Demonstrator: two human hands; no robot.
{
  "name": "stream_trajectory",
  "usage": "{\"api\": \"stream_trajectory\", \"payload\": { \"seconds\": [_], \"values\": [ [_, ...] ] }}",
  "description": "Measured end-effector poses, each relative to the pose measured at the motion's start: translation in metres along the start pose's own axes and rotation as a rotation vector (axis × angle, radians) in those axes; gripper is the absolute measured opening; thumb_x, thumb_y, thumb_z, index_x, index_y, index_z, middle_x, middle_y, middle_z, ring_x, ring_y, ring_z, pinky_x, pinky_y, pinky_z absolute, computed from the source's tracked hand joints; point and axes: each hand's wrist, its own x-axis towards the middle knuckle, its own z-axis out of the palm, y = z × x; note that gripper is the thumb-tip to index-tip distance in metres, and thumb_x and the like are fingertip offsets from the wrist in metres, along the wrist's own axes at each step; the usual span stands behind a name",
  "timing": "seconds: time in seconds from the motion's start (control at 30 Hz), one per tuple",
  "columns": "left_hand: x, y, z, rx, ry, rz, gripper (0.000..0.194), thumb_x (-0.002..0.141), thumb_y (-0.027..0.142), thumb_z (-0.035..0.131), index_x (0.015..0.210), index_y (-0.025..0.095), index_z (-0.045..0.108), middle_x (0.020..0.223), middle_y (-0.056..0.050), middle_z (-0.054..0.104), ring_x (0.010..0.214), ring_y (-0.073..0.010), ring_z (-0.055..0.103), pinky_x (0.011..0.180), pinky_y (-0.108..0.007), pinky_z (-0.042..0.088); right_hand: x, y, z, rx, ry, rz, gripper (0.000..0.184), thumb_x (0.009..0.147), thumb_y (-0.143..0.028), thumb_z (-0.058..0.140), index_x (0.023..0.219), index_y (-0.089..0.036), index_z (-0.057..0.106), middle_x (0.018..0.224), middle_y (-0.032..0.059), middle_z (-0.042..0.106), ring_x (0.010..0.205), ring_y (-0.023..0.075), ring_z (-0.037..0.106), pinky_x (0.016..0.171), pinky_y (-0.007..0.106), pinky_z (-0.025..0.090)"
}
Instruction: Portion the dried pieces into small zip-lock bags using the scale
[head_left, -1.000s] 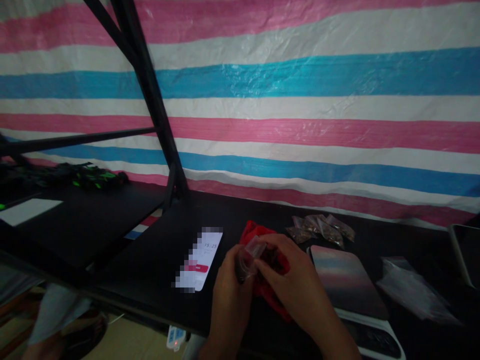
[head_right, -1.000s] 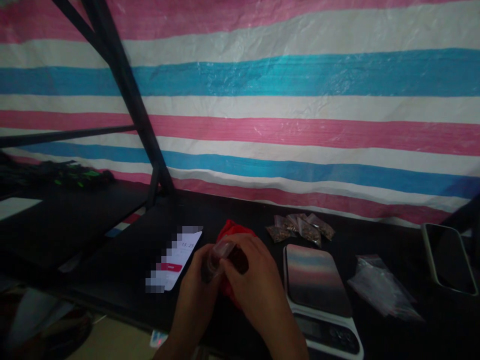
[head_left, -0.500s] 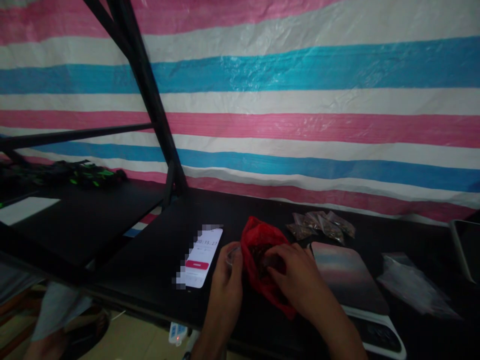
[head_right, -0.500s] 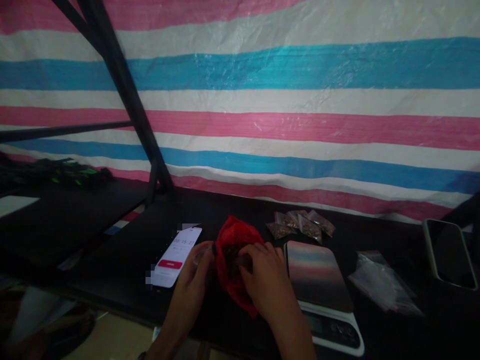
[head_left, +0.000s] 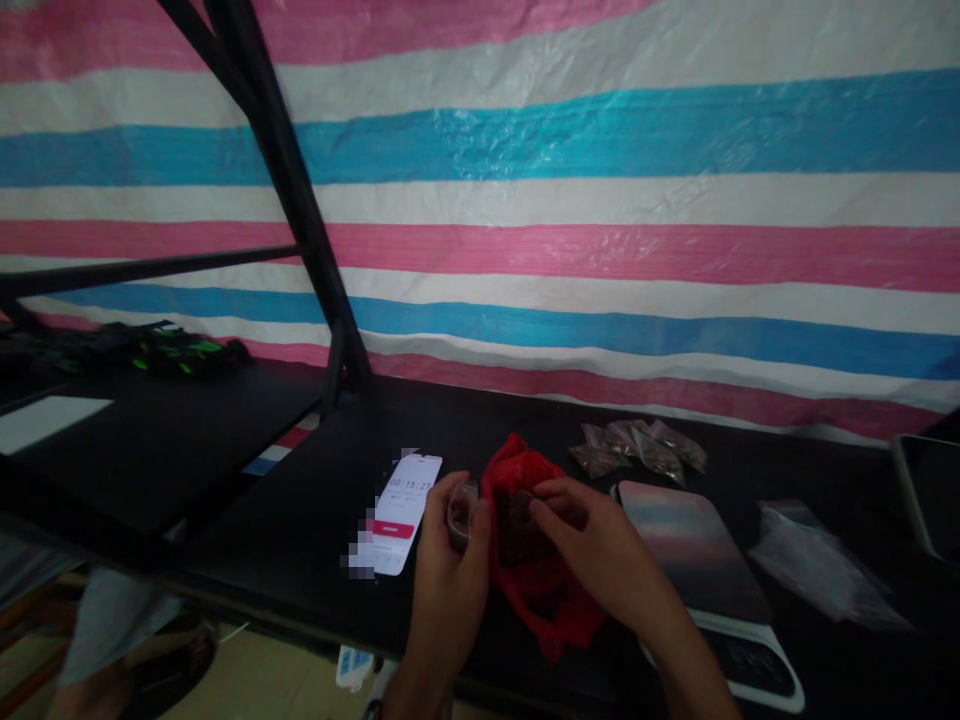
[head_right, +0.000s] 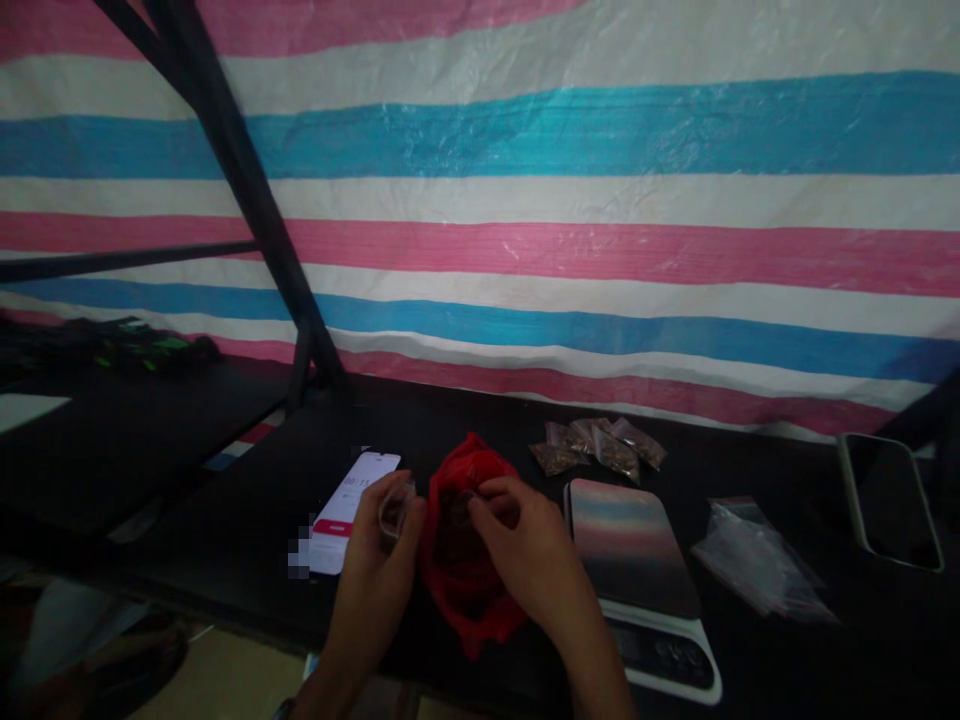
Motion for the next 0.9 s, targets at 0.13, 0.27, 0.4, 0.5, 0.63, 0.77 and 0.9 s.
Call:
{"api": "stream_trajectory", "payload": {
  "seconds": [0.13,0.27,0.4,0.5,0.63,0.77,0.9],
  "values": [
    [-0.001,-0.003,0.004,0.050,-0.100,0.066,0.035,0.092,0.048,0.068,0.116,0.023,0.062,0.097,-0.002,0.069,0.087,-0.0205,0.068,0.080,-0.034,0.056,-0.004,-0.011,-0.003,0.124,0.062,-0.065,0.034,0.090,-0.049,0.069,0.111,-0.023,0.075,0.102,0.0073,0.083,0.096,0.0262,0.078,0.086,0.037,0.059],
    [-0.002,-0.005,0.005,0.098,-0.140,0.032,0.030,0.092,0.045,0.068,0.112,0.023,0.063,0.099,-0.003,0.070,0.089,-0.0221,0.069,0.080,-0.035,0.055,-0.011,-0.026,0.004,-0.046,0.118,-0.192,0.026,0.087,-0.034,0.074,0.112,-0.028,0.078,0.117,0.0052,0.080,0.110,0.0263,0.073,0.100,0.041,0.056],
    [-0.004,-0.008,0.004,0.078,-0.179,0.006,0.034,0.092,0.042,0.068,0.120,0.023,0.061,0.114,-0.007,0.075,0.098,-0.0243,0.072,0.087,-0.038,0.056,-0.013,-0.032,0.015,-0.238,0.080,-0.306,0.033,0.083,-0.015,0.076,0.113,-0.029,0.078,0.115,0.0033,0.080,0.112,0.0264,0.071,0.110,0.048,0.049],
    [-0.004,-0.011,0.004,0.057,-0.183,0.009,0.037,0.092,0.039,0.069,0.124,0.023,0.060,0.115,-0.008,0.076,0.100,-0.0249,0.073,0.089,-0.039,0.057,-0.013,-0.031,0.017,-0.269,0.067,-0.328,0.037,0.084,-0.012,0.076,0.117,-0.029,0.077,0.117,0.0037,0.079,0.114,0.0266,0.070,0.110,0.048,0.049],
    [-0.002,-0.010,0.007,0.049,-0.180,0.011,0.038,0.089,0.034,0.071,0.124,0.023,0.060,0.115,-0.008,0.076,0.101,-0.0247,0.074,0.089,-0.038,0.057,-0.012,-0.028,0.015,-0.239,0.078,-0.324,0.036,0.084,-0.015,0.076,0.117,-0.030,0.077,0.115,0.0032,0.079,0.113,0.0265,0.070,0.107,0.045,0.052],
    [-0.003,-0.003,0.011,0.041,-0.140,0.003,0.034,0.089,0.043,0.070,0.114,0.023,0.060,0.101,-0.004,0.074,0.088,-0.0221,0.072,0.078,-0.034,0.058,-0.009,-0.020,0.012,-0.158,0.150,-0.271,0.029,0.091,-0.026,0.071,0.119,-0.029,0.075,0.124,0.0047,0.077,0.114,0.0260,0.070,0.106,0.043,0.053],
    [-0.002,-0.001,0.013,0.051,-0.093,0.035,0.033,0.089,0.046,0.070,0.111,0.024,0.059,0.090,-0.001,0.069,0.077,-0.0195,0.068,0.071,-0.032,0.057,-0.003,-0.007,0.007,-0.255,0.203,-0.173,0.028,0.095,-0.032,0.068,0.122,-0.027,0.075,0.125,0.0081,0.078,0.117,0.0307,0.070,0.107,0.048,0.051]
  ]
}}
